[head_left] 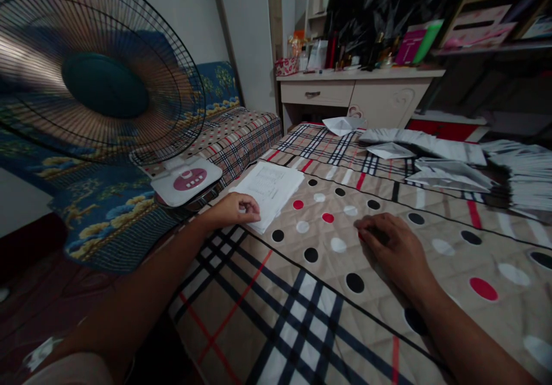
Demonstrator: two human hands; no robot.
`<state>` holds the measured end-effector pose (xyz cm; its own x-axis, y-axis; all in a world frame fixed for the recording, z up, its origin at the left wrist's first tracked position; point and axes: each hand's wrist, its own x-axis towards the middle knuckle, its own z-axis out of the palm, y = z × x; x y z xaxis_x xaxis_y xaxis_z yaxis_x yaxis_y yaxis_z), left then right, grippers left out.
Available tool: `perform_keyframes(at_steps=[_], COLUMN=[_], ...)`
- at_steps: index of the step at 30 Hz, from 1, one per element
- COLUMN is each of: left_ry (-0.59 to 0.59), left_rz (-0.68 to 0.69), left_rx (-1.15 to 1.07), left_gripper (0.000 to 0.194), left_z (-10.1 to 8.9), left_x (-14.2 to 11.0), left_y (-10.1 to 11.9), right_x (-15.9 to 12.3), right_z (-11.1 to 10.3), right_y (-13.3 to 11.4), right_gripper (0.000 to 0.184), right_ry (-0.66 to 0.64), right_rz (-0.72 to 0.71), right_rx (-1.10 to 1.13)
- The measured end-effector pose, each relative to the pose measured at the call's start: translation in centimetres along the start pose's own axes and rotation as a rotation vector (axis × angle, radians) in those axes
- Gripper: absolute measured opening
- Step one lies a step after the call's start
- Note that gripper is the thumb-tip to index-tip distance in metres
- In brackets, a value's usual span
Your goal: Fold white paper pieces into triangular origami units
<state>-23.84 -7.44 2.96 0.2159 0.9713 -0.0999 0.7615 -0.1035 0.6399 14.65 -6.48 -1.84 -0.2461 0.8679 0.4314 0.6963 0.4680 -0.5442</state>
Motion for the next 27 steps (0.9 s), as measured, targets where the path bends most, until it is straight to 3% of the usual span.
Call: perform_keyframes(at_steps=[4, 8, 16, 20, 23, 27], left_ry=[0.063, 0.072, -0.002, 0.072, 0.267, 0.437], left_rz=[0.006, 0.089, 0.078, 0.02, 0.017, -0.103], left_rx=[0.229, 0.416, 0.231, 0.207, 0.355, 0.448], left_gripper=[0.04, 0.039, 0.025, 0.021, 0.039, 0.089], left_z=[0.8, 1.4, 0.8, 1.3, 2.0, 2.4], left_x=[-0.3, -0.4, 0.0, 0.2, 0.6, 2.0], left_y=[1.4, 2.2, 1.0, 0.9, 0.8, -0.2], right_x=[0.0, 0.0, -0.1, 0.0, 0.0, 0.1], right_z=[0.0, 0.0, 0.0, -0.1, -0.1, 0.0], right_y=[0.0, 0.0, 0.2, 0.1, 0.0, 0.1], right_gripper=[0.013, 0.013, 0.013, 0.013, 0.013, 0.013], right_ry=[0.009, 0.007, 0.003, 0.005, 0.002, 0.008], right_rz=[0.007, 0.005, -0.014, -0.006, 0.004, 0.011], right_rx=[0.0, 0.008, 0.009, 0.012, 0.019, 0.022])
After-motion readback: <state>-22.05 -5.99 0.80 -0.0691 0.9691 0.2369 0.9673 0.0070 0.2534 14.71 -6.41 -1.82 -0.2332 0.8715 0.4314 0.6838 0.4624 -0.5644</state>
